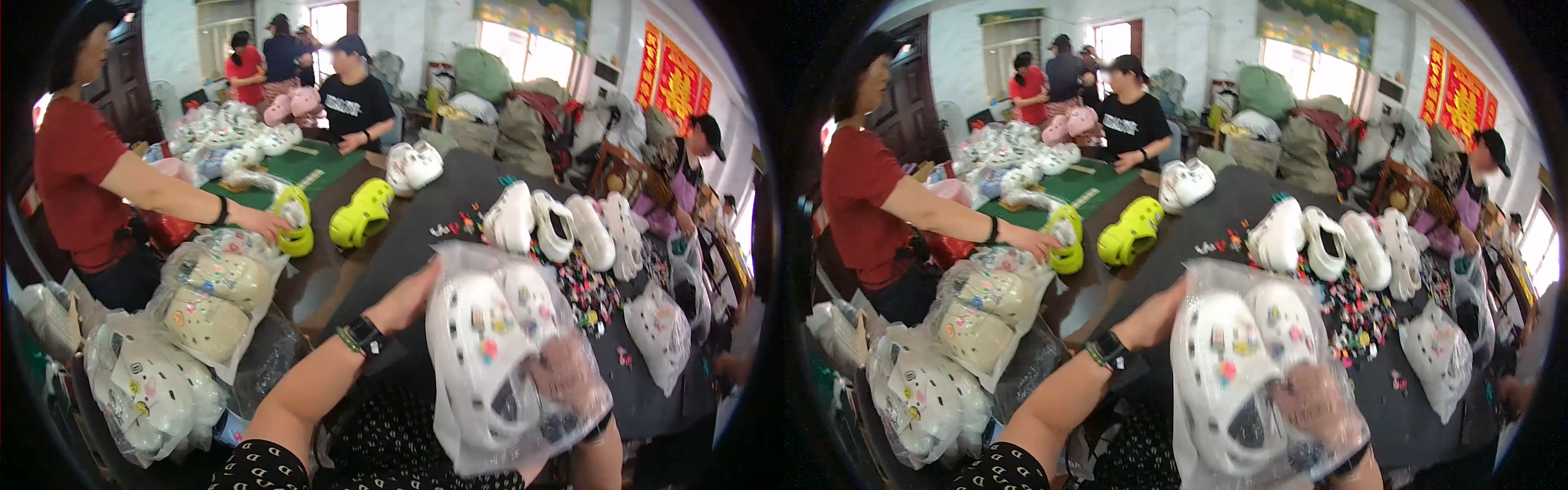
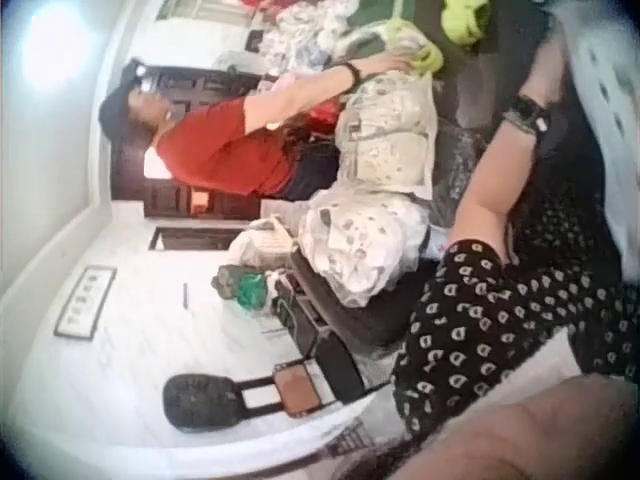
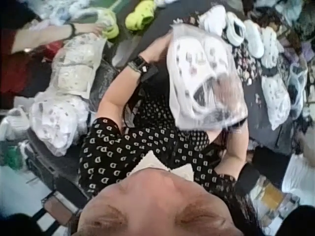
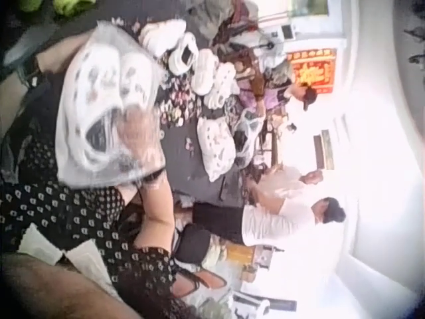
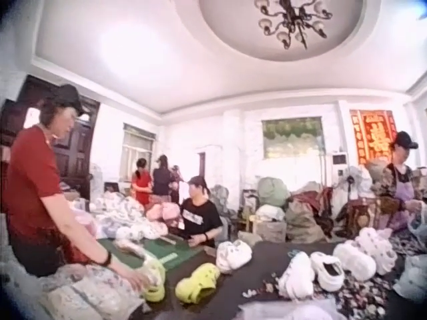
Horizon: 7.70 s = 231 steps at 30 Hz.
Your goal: The person is assembling and decorating rubber clogs by inserting decorative charms and packaging them in plastic bags.
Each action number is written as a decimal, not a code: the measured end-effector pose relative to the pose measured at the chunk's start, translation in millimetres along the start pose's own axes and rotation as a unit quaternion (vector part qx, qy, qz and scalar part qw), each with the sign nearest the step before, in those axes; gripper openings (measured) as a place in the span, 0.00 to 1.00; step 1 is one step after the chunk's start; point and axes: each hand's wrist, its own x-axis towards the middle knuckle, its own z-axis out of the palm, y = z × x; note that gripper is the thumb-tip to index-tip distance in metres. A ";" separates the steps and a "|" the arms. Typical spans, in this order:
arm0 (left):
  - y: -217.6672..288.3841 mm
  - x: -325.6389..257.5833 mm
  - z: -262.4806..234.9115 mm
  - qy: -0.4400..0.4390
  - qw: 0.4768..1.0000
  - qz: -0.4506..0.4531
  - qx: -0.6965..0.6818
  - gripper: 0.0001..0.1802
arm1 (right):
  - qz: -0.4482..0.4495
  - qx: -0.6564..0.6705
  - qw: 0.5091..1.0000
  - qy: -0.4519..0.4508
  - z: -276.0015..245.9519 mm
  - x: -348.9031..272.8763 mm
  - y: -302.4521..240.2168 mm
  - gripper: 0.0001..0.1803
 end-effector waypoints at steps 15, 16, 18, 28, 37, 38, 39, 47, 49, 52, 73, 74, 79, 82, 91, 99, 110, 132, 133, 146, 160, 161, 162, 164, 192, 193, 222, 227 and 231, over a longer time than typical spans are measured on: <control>12.0 -22.3 65.1 -0.053 0.976 -0.133 0.165 0.20 | 0.017 0.023 0.997 -0.074 -60.0 -52.4 -51.2 0.10; 7.1 -20.9 62.7 -0.056 0.975 -0.133 0.166 0.20 | 0.017 0.023 0.997 -0.075 -60.5 -56.3 -49.3 0.10; 0.8 -15.3 53.3 0.027 0.974 -0.034 0.223 0.16 | 0.017 0.022 0.997 -0.077 -62.2 -61.6 -48.7 0.10; 65.4 -27.0 -67.0 0.244 0.946 0.205 -0.065 0.10 | 0.151 0.117 0.975 -0.115 -77.1 -71.9 -45.2 0.13; 70.4 -32.5 -84.1 0.454 0.776 0.428 0.088 0.10 | 0.364 0.125 0.922 0.035 -31.6 -40.4 3.0 0.12; 65.3 -34.9 -72.3 0.454 0.777 0.427 0.088 0.10 | 0.377 0.094 0.921 0.026 -25.9 -34.6 14.2 0.14; 61.9 -42.9 -57.8 0.458 0.779 0.387 0.181 0.10 | 0.375 0.088 0.922 0.039 -19.3 -26.3 18.9 0.18; -10.0 -70.7 -24.0 0.316 0.767 0.283 0.480 0.15 | 0.356 0.061 0.932 0.026 59.4 5.2 31.9 0.22; -12.8 -82.1 -16.1 0.282 0.805 0.227 0.469 0.18 | 0.350 0.084 0.933 0.014 57.5 8.6 34.0 0.22; -23.5 -83.0 -20.1 0.238 0.782 0.244 0.522 0.20 | 0.395 0.172 0.902 -0.024 52.0 9.0 38.3 0.22; -29.6 -79.1 -5.7 0.221 0.785 0.180 0.550 0.22 | 0.249 0.166 0.942 0.154 20.8 -62.6 -2.6 0.17; -27.7 -81.0 -6.3 0.220 0.765 0.192 0.574 0.22 | 0.249 0.166 0.941 0.155 25.1 -65.9 -3.0 0.17; -20.2 -88.8 -20.9 0.287 0.756 0.193 0.556 0.19 | 0.323 0.181 0.923 0.107 33.2 -71.4 -5.1 0.31; -12.9 -91.5 -29.8 0.342 0.787 0.174 0.484 0.14 | 0.320 0.192 0.921 0.113 32.5 -72.4 -8.0 0.31; 57.6 -137.9 1.3 0.305 0.795 0.450 0.270 0.07 | 0.115 0.185 0.962 0.164 1.6 -40.2 -43.4 0.35; 66.5 -131.0 34.7 0.296 0.800 0.472 0.223 0.10 | 0.024 0.062 0.998 -0.006 39.0 26.4 -70.1 0.56; 89.5 -172.6 59.3 0.458 0.690 0.559 0.049 0.11 | 0.083 0.059 0.993 -0.060 43.7 40.1 -68.0 0.55; 40.4 -160.3 80.7 -0.004 0.942 0.323 0.095 0.26 | 0.170 0.632 0.713 0.252 32.9 17.6 -54.6 0.05; 35.7 -152.7 71.4 -0.033 0.931 0.286 0.225 0.28 | 0.211 0.679 0.639 0.294 19.1 28.3 -71.8 0.04; -37.1 -123.4 78.4 -0.043 0.996 0.069 -0.046 0.29 | 0.012 0.217 0.961 0.168 34.5 27.2 -108.3 0.21; 3.1 -105.7 63.7 0.088 0.981 0.168 -0.048 0.25 | -0.161 0.193 0.957 0.142 -19.7 14.6 -94.7 0.26; 5.6 -108.7 58.6 0.051 0.981 0.168 -0.084 0.26 | -0.122 0.101 0.975 0.158 -29.3 13.6 -102.2 0.23; 6.3 -110.6 56.1 0.011 0.979 0.164 -0.121 0.26 | -0.079 0.064 0.980 0.169 -27.3 14.7 -107.4 0.23; 4.3 -116.1 66.7 -0.002 0.979 0.189 0.079 0.26 | -0.037 0.087 0.991 0.097 -29.0 20.5 -103.2 0.24; -42.0 -120.0 110.4 -0.079 0.992 0.064 0.079 0.44 | 0.144 0.118 0.965 0.182 -3.3 18.3 -89.2 0.17; -49.7 -115.4 112.3 -0.097 0.991 0.061 0.066 0.41 | 0.154 0.112 0.970 0.151 -4.8 17.2 -92.9 0.19; -26.1 -102.2 98.2 0.130 0.987 0.065 -0.066 0.33 | -0.035 0.131 0.985 0.111 20.6 17.9 -99.7 0.21; -2.5 -105.5 98.4 0.097 0.986 0.107 0.083 0.30 | -0.025 0.161 0.969 0.187 11.2 10.3 -85.7 0.31; -2.9 -112.3 100.1 0.083 0.959 0.090 0.257 0.27 | -0.009 0.098 0.977 0.190 -18.7 22.4 -85.7 0.41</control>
